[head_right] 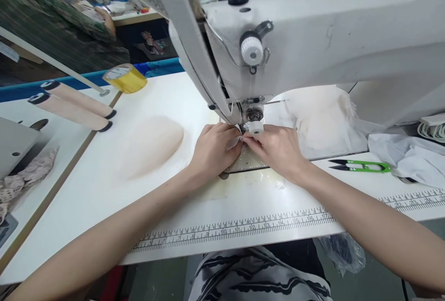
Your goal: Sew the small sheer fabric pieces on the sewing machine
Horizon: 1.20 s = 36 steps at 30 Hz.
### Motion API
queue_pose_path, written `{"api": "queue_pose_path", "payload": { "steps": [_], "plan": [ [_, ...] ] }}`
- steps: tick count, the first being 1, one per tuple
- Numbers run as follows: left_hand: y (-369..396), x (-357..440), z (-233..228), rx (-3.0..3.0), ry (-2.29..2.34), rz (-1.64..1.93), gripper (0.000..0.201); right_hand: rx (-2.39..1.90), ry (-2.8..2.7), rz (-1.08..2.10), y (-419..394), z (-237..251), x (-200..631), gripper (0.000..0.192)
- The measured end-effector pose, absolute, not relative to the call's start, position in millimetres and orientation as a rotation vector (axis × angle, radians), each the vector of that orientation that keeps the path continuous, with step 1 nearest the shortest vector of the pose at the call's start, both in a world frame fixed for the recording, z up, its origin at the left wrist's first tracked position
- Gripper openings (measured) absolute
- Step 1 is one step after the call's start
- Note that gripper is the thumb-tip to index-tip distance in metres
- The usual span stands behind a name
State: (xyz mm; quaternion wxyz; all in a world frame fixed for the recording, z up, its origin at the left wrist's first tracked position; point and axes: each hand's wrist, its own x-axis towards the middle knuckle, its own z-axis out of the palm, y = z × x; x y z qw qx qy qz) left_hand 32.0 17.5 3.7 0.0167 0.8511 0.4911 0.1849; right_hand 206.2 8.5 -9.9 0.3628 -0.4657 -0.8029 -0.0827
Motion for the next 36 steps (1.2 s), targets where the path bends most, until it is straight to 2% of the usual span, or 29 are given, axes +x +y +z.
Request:
{"api": "queue_pose_path", "payload": {
  "steps": [8,11,15,18,23,36],
  "plan": [
    [18.4,20.1,12.2,2.899,1.275,0.582,0.022,-1.189,-2.090,-0.114,4.6,-8.6,206.7,0.020],
    [10.5,13.8,11.6,3.033,1.139,0.651,0.020,-1.103,-2.179,-0.095,0.5,-8.0,208.2,0.016],
    [-7.7,11.1,4.2,3.144,1.123,0.778,0.016,-0.976,-2.334,-0.289,-7.5,-6.2,209.5,0.018],
    [-17.6,9.0,0.8,3.174,1.119,0.751,0.022,-0.929,-2.407,-0.402,-14.0,-3.5,209.5,0.016],
    [-20.2,3.9,0.4,3.177,1.089,0.623,0.027,-0.948,-2.449,-0.404,-19.0,-2.4,209.0,0.017],
    [-17.0,4.5,0.9,3.121,1.097,0.665,0.027,-0.976,-2.467,-0.424,-18.6,-4.5,208.6,0.018]
  ]
}}
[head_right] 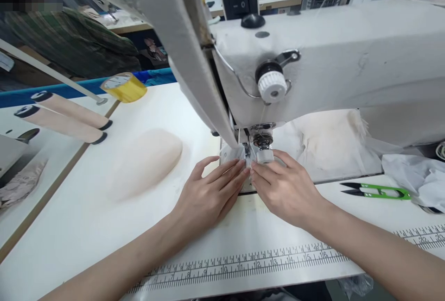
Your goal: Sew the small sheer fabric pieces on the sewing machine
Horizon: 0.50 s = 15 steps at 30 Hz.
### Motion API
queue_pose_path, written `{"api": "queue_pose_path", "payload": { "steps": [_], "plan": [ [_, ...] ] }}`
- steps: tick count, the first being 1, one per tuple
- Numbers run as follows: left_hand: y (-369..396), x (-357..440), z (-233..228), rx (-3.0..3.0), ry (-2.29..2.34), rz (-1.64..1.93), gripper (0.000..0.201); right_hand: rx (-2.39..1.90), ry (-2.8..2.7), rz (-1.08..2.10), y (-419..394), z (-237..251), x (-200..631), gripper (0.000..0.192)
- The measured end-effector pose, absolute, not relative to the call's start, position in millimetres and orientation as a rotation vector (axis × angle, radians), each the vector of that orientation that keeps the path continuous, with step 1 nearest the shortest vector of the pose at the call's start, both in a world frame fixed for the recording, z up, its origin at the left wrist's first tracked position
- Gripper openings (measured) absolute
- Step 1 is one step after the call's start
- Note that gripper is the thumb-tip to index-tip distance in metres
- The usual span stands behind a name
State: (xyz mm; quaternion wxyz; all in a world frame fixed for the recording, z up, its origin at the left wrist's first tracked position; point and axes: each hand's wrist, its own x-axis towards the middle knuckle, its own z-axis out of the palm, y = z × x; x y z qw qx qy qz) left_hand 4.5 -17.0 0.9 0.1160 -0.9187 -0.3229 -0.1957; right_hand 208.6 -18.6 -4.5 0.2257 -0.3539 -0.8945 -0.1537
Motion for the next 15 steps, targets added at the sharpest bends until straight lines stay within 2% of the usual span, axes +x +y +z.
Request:
{"api": "queue_pose_path", "payload": {
  "steps": [15],
  "plan": [
    [-8.7,7.0,-2.8,-2.705,-1.057,-0.589,0.029,-1.006,-2.445,-0.476,-11.9,-4.7,207.8,0.021]
  ]
}}
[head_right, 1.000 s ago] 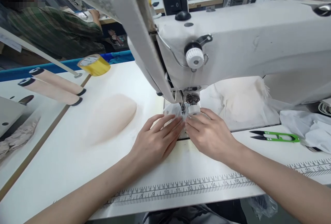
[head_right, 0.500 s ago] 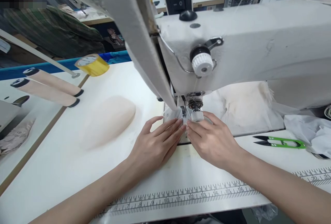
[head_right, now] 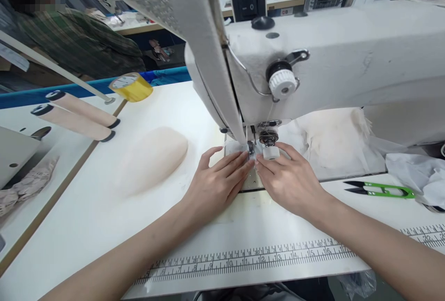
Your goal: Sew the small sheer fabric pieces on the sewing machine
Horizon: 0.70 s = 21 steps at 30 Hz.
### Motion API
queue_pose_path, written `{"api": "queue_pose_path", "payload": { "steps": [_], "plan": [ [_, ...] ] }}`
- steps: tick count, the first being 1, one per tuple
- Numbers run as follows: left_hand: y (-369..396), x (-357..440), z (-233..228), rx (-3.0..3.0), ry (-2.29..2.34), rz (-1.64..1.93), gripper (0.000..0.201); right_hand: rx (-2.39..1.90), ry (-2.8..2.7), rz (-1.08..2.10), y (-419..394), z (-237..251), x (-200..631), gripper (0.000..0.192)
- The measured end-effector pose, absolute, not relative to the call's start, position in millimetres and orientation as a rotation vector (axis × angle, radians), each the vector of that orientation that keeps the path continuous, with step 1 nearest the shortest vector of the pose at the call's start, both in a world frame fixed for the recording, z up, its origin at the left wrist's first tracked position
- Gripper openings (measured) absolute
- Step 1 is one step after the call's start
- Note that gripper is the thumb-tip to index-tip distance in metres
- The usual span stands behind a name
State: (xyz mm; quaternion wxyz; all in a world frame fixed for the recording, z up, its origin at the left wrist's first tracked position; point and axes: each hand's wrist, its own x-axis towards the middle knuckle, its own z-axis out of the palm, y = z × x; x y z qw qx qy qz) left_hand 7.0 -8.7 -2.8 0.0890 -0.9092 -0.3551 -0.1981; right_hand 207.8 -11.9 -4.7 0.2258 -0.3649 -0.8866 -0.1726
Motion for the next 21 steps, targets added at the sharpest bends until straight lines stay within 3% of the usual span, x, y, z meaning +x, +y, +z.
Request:
{"api": "queue_pose_path", "payload": {
  "steps": [15,21],
  "plan": [
    [-30.3,8.3,3.2,-2.641,-1.010,-0.550,0.026,-1.004,-2.433,-0.395,-8.2,-5.5,212.8,0.040],
    [-26.8,8.4,2.1,-2.626,-1.008,-0.527,0.027,-1.016,-2.439,-0.438,-6.5,-5.7,212.1,0.039]
  ]
}}
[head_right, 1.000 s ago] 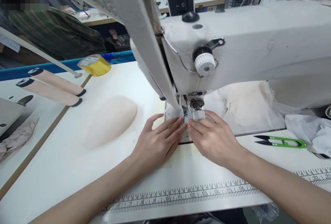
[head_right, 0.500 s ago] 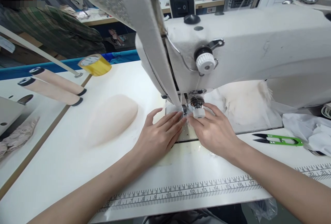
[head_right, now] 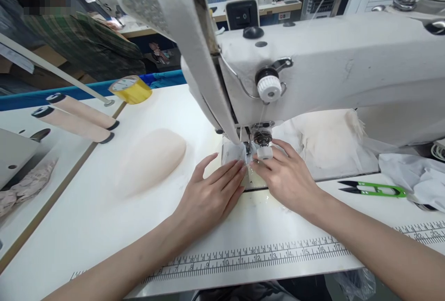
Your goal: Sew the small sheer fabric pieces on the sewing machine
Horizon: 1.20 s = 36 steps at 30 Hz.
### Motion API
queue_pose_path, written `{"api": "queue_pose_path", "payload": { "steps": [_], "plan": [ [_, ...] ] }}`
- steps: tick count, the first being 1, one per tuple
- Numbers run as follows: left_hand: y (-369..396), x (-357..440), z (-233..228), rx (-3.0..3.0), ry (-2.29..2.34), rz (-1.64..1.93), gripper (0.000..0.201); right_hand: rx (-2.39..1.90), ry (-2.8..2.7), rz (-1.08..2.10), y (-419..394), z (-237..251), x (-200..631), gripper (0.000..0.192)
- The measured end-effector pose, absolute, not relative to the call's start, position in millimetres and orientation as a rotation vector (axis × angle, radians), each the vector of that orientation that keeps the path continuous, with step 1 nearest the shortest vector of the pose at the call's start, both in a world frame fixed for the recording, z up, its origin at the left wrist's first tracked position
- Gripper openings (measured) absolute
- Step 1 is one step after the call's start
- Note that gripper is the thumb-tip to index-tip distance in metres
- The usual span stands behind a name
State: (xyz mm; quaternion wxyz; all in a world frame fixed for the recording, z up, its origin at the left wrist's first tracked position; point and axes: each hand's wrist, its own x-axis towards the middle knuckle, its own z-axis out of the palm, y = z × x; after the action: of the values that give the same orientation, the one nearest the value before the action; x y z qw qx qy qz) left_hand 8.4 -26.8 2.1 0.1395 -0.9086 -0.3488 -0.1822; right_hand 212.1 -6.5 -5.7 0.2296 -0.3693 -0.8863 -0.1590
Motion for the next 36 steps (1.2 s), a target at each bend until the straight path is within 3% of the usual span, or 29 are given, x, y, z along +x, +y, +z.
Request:
{"api": "queue_pose_path", "payload": {
  "steps": [19,25,28,31,34,36],
  "plan": [
    [-4.1,2.7,-5.3,-2.647,-1.147,-0.580,0.033,-1.058,-2.408,-0.430,0.0,2.8,217.9,0.032],
    [-2.4,-6.1,2.3,-2.608,-1.348,-0.425,0.021,-1.060,-2.378,-0.338,-3.6,-5.1,220.2,0.026],
    [-6.6,-15.2,29.6,-2.820,-1.431,-0.298,0.018,-0.960,-2.365,0.002,-12.0,-1.1,213.5,0.032],
    [-15.3,-29.1,66.6,-3.372,-1.472,-0.115,0.019,-0.916,-2.369,0.573,-23.0,16.2,197.1,0.049],
    [-22.1,-48.2,94.1,-3.730,-1.551,-0.184,0.018,-0.910,-2.215,1.313,-28.7,37.2,174.7,0.015],
    [-25.0,-66.6,101.2,-3.785,-1.695,-0.373,0.014,-0.886,-2.039,1.588,-27.5,47.6,160.1,0.017]
  ]
}}
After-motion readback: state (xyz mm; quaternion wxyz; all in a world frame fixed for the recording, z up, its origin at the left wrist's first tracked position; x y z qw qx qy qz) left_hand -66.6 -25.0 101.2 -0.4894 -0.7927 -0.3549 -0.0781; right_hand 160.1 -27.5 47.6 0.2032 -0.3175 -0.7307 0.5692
